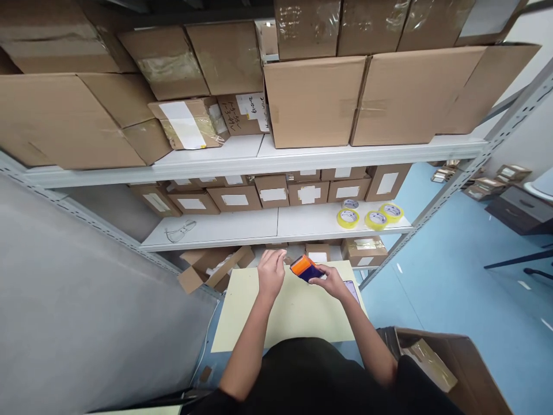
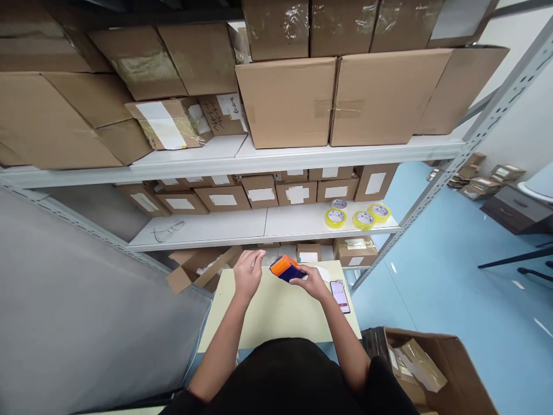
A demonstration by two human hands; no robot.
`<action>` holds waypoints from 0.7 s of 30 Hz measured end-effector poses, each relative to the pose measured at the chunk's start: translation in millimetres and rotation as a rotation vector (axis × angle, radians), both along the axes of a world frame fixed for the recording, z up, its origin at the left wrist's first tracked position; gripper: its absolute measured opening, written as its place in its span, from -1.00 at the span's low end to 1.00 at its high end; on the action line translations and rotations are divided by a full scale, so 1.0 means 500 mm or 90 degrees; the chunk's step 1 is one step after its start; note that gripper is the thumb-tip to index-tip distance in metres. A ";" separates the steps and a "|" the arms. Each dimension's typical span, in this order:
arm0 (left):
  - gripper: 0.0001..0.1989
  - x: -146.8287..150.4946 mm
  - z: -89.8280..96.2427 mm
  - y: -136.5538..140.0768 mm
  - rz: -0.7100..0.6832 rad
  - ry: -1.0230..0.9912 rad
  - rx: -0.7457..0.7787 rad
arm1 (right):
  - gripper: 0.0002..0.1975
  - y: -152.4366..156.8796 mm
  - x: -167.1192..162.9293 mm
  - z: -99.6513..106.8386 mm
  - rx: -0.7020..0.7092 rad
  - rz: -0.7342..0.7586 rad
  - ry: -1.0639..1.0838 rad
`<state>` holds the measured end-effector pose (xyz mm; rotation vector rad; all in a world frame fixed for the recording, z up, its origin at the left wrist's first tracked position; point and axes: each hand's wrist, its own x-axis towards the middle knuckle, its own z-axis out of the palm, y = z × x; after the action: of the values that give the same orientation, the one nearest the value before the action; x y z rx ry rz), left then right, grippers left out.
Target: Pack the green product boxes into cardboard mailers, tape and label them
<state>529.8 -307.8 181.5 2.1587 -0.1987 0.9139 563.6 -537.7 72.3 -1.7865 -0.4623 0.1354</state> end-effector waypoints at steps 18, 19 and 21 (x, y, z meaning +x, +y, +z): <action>-0.44 -0.085 0.016 0.023 0.091 0.197 -0.019 | -0.49 -0.032 0.378 0.019 -0.295 -0.145 -0.203; -0.46 -0.097 0.012 0.026 0.100 0.199 -0.023 | -0.51 -0.023 0.400 0.022 -0.331 -0.136 -0.204; -0.50 -0.122 0.001 0.029 0.108 0.214 -0.018 | -0.57 -0.006 0.434 0.025 -0.404 -0.118 -0.228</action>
<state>469.0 -293.3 182.1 2.2883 0.1638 0.6259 780.4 -540.6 84.6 -2.4848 -0.5415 -0.1944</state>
